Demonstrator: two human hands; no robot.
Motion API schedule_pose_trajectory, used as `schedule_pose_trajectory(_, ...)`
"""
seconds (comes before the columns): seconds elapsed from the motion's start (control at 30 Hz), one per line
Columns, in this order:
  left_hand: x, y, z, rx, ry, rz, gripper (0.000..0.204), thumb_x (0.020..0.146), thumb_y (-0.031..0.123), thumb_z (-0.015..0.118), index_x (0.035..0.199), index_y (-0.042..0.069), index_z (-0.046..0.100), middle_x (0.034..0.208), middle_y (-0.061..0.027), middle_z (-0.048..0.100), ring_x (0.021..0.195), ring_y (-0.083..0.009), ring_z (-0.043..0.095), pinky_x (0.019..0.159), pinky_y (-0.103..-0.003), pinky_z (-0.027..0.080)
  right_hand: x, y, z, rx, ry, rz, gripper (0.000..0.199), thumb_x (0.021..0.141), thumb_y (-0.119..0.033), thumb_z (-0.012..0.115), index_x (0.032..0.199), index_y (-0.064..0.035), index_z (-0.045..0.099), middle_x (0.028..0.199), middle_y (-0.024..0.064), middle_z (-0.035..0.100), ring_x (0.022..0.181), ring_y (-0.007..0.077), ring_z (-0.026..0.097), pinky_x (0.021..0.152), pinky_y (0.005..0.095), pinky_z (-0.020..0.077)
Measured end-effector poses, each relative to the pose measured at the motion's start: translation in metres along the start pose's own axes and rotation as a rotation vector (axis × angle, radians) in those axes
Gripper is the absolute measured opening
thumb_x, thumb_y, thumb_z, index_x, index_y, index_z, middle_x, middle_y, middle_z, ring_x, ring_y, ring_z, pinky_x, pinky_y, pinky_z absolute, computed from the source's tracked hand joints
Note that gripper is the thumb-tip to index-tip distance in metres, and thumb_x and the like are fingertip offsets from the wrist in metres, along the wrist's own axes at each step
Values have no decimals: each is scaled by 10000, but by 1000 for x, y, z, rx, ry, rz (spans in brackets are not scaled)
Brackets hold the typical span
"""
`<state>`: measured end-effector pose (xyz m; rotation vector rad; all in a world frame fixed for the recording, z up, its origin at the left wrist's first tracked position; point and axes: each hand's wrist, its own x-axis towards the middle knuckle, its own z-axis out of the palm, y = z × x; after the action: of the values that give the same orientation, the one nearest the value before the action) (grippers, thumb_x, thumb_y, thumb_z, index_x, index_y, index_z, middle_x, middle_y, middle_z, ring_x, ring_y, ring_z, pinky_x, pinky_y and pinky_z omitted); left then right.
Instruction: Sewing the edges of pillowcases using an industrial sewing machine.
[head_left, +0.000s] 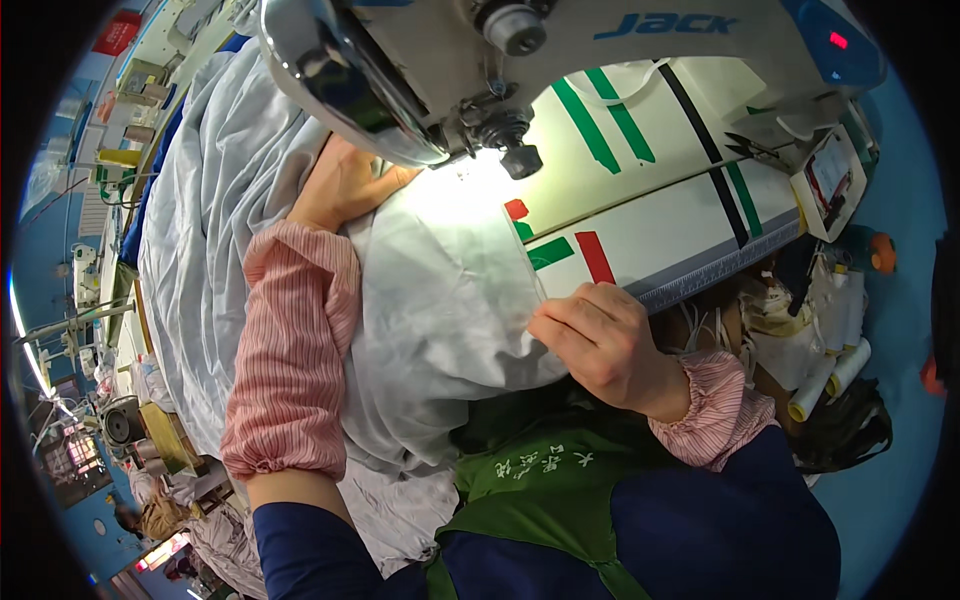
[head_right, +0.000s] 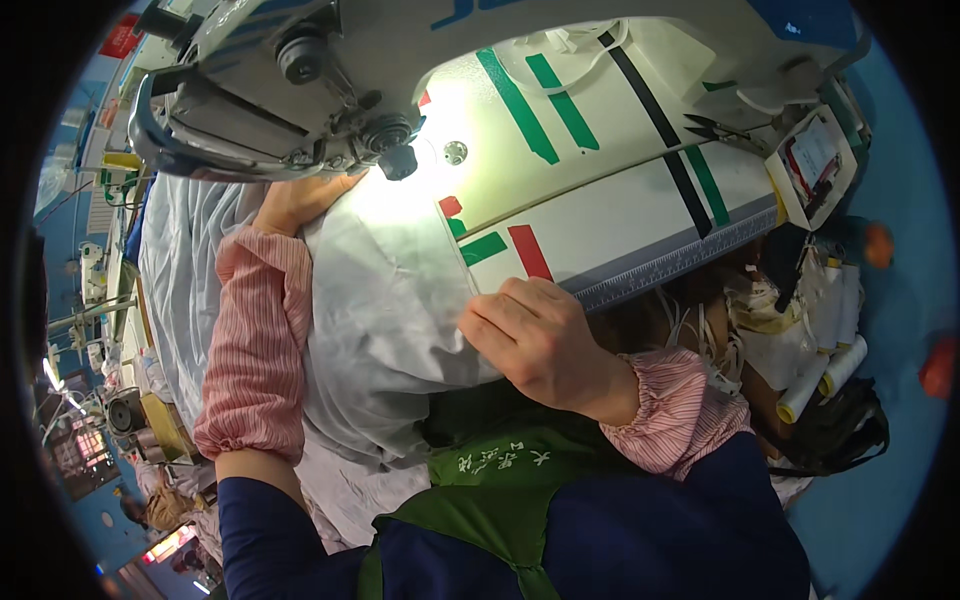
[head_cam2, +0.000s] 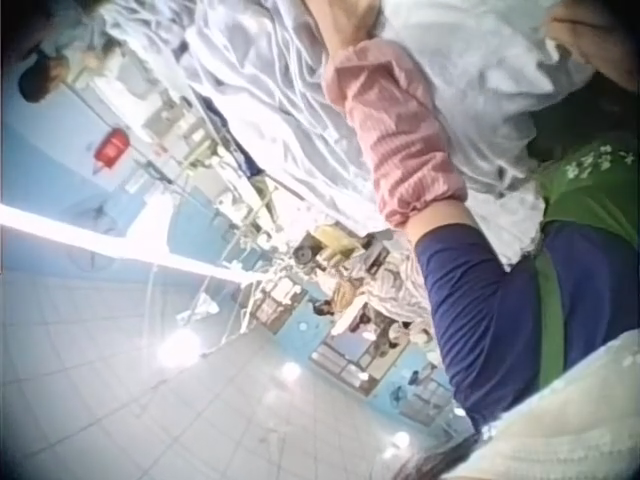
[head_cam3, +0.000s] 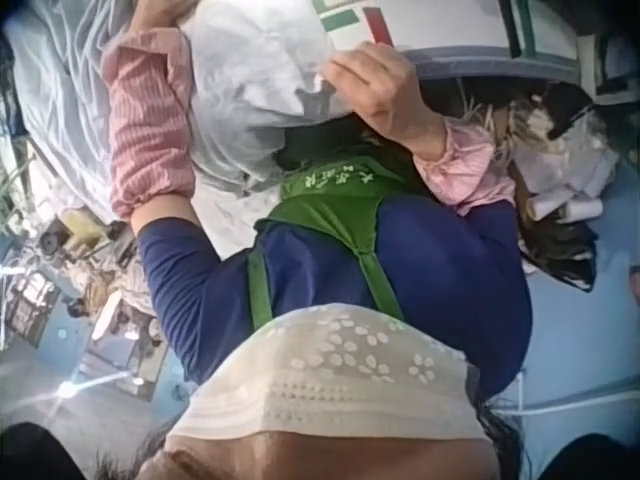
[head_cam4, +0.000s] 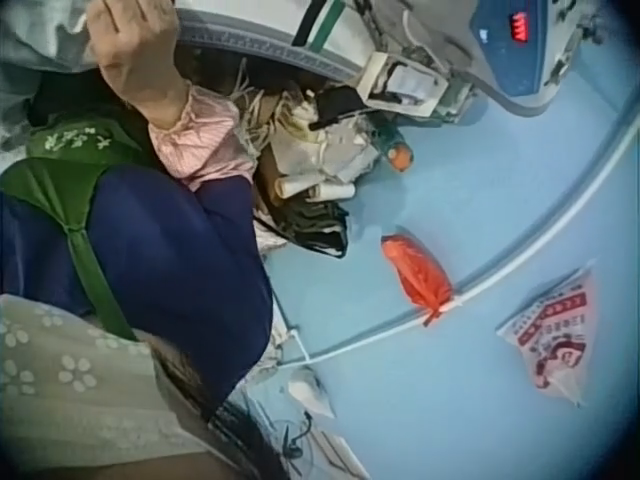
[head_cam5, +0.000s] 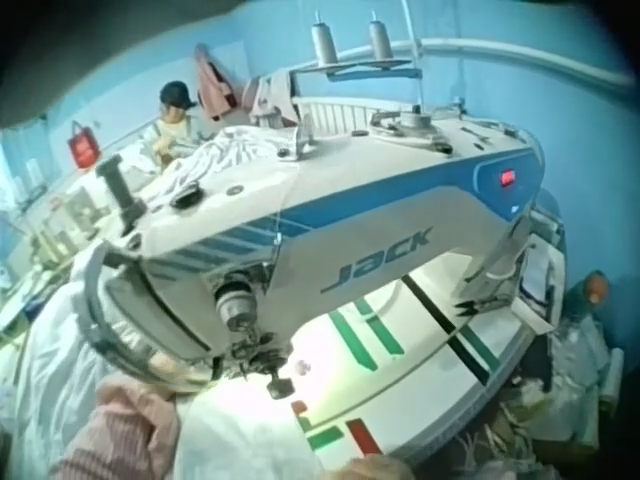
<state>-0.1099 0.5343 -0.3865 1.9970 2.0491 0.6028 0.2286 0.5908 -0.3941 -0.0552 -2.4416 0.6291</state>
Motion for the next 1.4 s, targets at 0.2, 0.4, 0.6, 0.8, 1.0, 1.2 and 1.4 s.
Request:
schedule_pose_trajectory(0.2, 26, -34, -10, 7, 66, 155, 391, 784, 206, 761, 1121, 46, 641, 1093, -129, 643, 1051, -292, 593, 917, -394, 460, 35, 15, 9, 81, -35, 70, 240, 641, 51, 654, 863, -37, 624, 851, 64, 596, 725, 238, 595, 636, 350, 484)
schedule_pose_trajectory(0.4, 45, -53, -30, 249, -53, -12, 305, 844, 212, 676, 1116, 77, 643, 1022, -132, 642, 973, -299, 615, 863, -394, 493, 62, 32, 18, 69, -92, 129, 196, 682, 69, 648, 845, -35, 616, 817, 72, 599, 744, 255, 619, 647, 362, 497)
schedule_pose_trajectory(0.6, 48, -92, -25, 413, 131, 1, 366, 911, 344, 575, 1178, 98, 621, 1043, -172, 627, 961, -342, 616, 855, -414, 495, 74, 35, 27, 43, 72, 268, 96, 827, 9, 629, 904, -40, 656, 803, 81, 613, 651, 223, 622, 579, 319, 492)
schedule_pose_trajectory(0.8, -15, -14, -37, 167, 139, -234, 692, 925, 429, 562, 1477, 81, 334, 1299, -264, 513, 1204, -434, 492, 1022, -449, 398, 56, 11, 20, 869, 120, 912, 251, 975, -156, 576, 1164, 6, 612, 923, -9, 627, 760, 58, 555, 669, 205, 452)
schedule_pose_trajectory(1.0, -263, 87, -20, 707, 360, -390, 819, 780, 334, 740, 1446, 27, 375, 1437, -241, 420, 1316, -424, 408, 1097, -471, 311, 27, -25, 26, 1207, -58, 1109, 264, 912, -55, 640, 1144, 59, 588, 1029, 87, 662, 868, 122, 642, 759, 273, 539)
schedule_pose_trajectory(1.2, -346, 17, -19, 616, 276, -1138, 376, 937, 309, 542, 1223, 64, 537, 1108, -221, 606, 1038, -375, 612, 826, -465, 480, 16, -39, 29, 1516, 20, 1111, 165, 925, -55, 610, 1051, 48, 639, 914, 63, 685, 767, 137, 675, 694, 289, 576)
schedule_pose_trajectory(1.4, -262, -167, -141, 798, 149, -1041, 309, 881, 333, 592, 1049, 74, 591, 1072, -177, 671, 1008, -374, 644, 843, -472, 507, 21, -50, 29, 1598, 104, 1118, 182, 967, -68, 548, 1111, 7, 629, 1001, 68, 683, 901, 164, 680, 795, 315, 578)
